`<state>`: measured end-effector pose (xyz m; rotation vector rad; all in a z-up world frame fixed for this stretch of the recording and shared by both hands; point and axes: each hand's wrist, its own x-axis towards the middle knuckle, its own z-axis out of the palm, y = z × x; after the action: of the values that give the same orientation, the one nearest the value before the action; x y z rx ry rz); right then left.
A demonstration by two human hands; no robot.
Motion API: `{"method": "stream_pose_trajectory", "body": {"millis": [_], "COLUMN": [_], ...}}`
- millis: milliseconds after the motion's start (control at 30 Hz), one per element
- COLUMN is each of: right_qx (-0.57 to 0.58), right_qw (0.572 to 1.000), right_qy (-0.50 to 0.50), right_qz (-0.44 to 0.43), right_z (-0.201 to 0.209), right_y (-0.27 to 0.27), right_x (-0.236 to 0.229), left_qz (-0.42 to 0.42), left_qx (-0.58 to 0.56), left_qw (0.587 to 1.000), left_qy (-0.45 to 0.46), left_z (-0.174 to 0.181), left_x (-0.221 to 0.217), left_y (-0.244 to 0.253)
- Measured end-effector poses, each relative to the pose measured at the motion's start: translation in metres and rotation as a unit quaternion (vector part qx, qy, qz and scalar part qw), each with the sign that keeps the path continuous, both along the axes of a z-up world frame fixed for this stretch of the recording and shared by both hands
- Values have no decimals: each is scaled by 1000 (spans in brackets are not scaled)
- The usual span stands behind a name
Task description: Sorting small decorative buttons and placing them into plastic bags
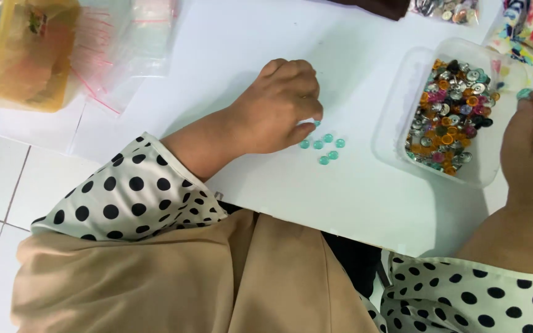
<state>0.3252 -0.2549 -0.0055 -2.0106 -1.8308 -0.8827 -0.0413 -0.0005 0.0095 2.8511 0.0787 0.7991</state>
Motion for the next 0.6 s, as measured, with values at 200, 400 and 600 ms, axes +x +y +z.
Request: {"method": "stream_pose_trajectory", "body": {"millis": [200, 400, 600], "right_qx": [-30, -220, -297], "right_qw": [973, 935, 927], "right_qy": [90, 80, 83], "right_qz": [213, 268, 216], "right_z": [44, 65, 49], "right_y": [67, 124, 143], "right_x": [-107, -188, -200], "left_qz": [-15, -61, -53], "left_qx": [-48, -113, -99], "left_qw": [998, 992, 994], "left_qy": [48, -15, -7], "left_z": [-25, -36, -44], "left_x": [-13, -1, -18], "left_y": [45, 55, 62]}}
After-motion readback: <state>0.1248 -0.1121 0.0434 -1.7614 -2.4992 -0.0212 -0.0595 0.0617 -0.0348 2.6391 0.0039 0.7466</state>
